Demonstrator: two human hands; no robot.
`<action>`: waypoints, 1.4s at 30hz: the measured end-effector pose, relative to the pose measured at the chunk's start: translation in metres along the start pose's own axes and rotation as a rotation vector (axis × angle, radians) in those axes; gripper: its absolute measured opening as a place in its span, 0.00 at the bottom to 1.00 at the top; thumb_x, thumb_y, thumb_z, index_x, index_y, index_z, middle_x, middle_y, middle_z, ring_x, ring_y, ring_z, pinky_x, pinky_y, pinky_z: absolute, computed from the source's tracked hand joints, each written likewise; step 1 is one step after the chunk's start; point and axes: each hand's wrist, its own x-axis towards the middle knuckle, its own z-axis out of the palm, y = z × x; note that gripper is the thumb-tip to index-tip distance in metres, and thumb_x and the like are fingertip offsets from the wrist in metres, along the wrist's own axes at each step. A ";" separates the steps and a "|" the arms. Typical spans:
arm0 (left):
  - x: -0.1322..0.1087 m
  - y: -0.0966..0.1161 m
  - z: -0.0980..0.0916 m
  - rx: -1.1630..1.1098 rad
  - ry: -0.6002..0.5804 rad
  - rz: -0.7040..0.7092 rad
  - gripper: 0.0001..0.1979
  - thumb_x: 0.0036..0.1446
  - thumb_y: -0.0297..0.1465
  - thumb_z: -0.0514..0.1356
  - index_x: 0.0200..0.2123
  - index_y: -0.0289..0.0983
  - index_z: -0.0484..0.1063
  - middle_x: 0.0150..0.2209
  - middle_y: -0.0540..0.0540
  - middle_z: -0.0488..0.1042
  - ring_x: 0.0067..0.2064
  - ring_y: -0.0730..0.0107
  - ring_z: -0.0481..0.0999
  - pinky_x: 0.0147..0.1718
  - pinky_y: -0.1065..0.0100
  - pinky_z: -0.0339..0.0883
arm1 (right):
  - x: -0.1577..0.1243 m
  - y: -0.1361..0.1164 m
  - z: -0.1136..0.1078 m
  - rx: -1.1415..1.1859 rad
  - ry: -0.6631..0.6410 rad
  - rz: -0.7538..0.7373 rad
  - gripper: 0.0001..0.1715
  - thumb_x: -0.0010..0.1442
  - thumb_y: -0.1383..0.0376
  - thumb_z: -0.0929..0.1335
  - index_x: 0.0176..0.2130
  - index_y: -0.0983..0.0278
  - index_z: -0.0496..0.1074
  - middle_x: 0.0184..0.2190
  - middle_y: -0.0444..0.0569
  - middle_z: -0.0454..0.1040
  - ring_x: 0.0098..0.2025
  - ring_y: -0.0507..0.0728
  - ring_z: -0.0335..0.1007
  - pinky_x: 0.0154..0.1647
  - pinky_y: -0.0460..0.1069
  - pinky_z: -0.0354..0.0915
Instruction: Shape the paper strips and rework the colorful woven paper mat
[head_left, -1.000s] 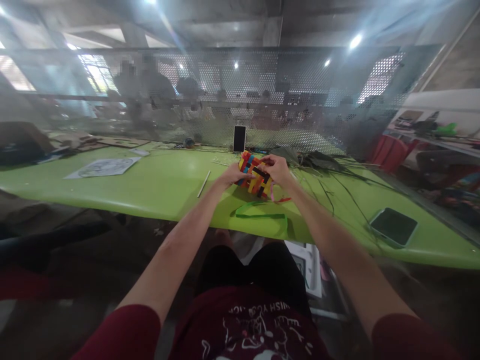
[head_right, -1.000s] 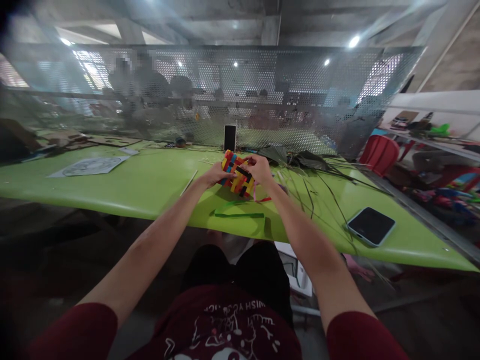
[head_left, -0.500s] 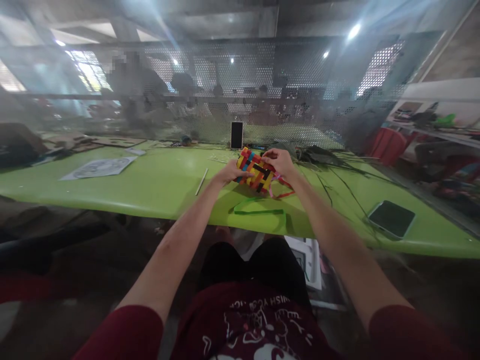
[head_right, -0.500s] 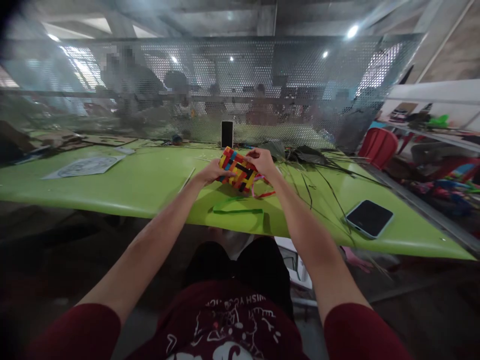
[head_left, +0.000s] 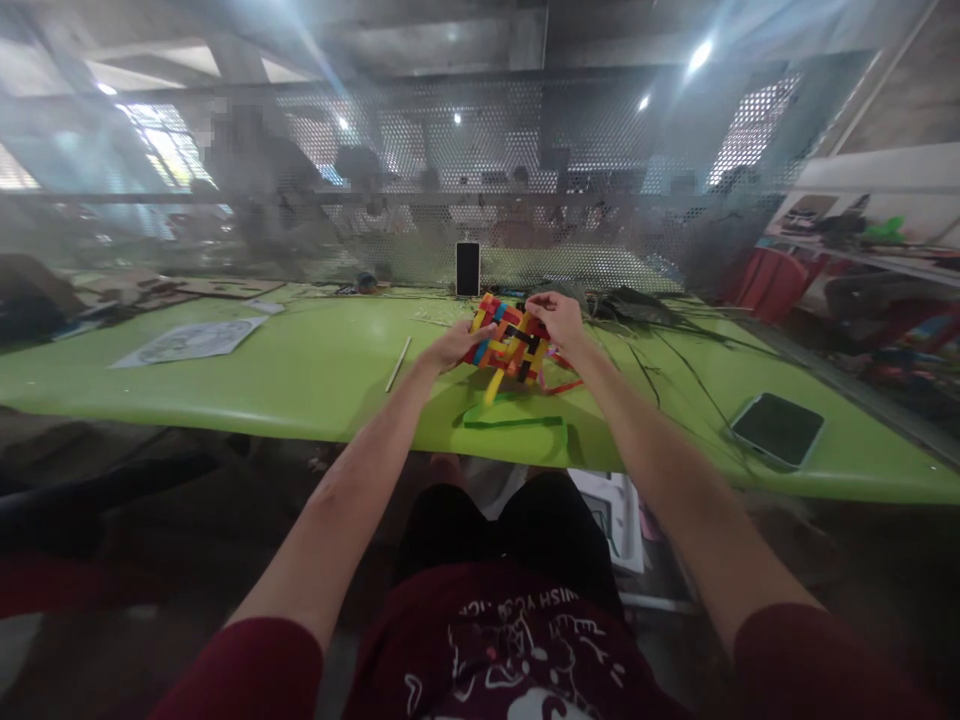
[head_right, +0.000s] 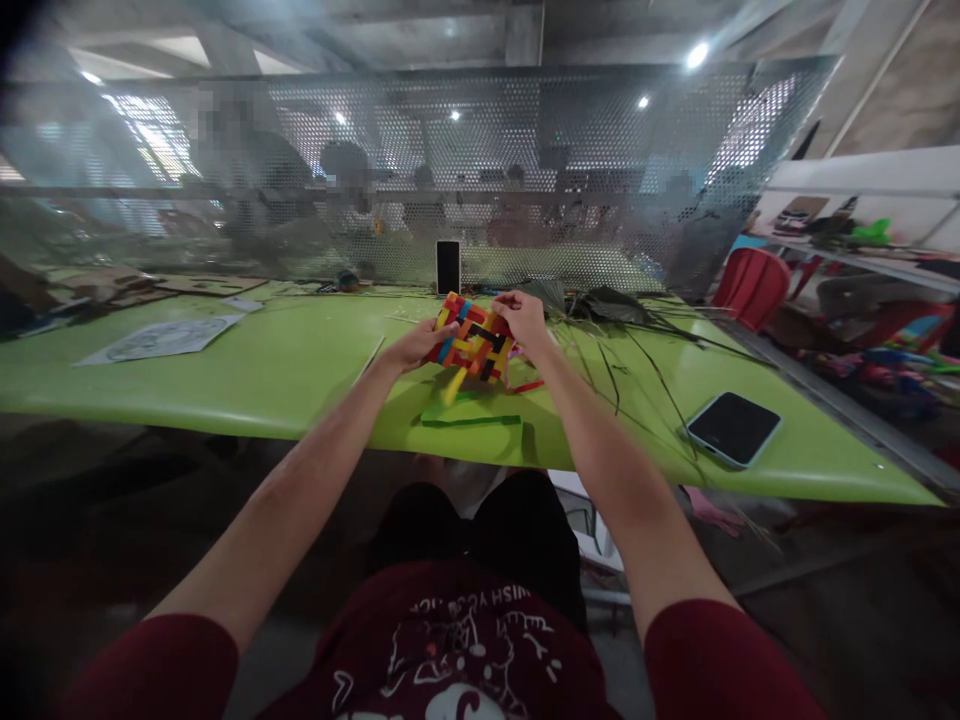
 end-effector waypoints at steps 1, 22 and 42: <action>0.001 0.000 0.001 -0.033 0.024 -0.016 0.21 0.56 0.44 0.70 0.40 0.31 0.78 0.32 0.43 0.81 0.30 0.68 0.80 0.37 0.64 0.78 | 0.001 0.000 0.000 0.005 0.002 0.004 0.09 0.53 0.61 0.75 0.34 0.62 0.76 0.32 0.49 0.78 0.36 0.59 0.76 0.42 0.54 0.71; -0.002 0.008 -0.009 0.006 0.037 -0.066 0.18 0.51 0.40 0.74 0.37 0.32 0.77 0.32 0.42 0.82 0.28 0.68 0.80 0.29 0.68 0.78 | 0.040 0.008 -0.064 0.178 0.577 0.126 0.08 0.61 0.61 0.70 0.39 0.62 0.71 0.29 0.47 0.72 0.24 0.54 0.69 0.25 0.52 0.70; -0.038 0.017 -0.038 0.903 0.669 0.244 0.26 0.51 0.28 0.66 0.55 0.34 0.70 0.63 0.25 0.63 0.67 0.31 0.57 0.63 0.39 0.52 | 0.035 0.013 -0.060 0.172 0.510 0.149 0.08 0.56 0.66 0.69 0.34 0.60 0.65 0.29 0.48 0.71 0.31 0.60 0.78 0.27 0.53 0.73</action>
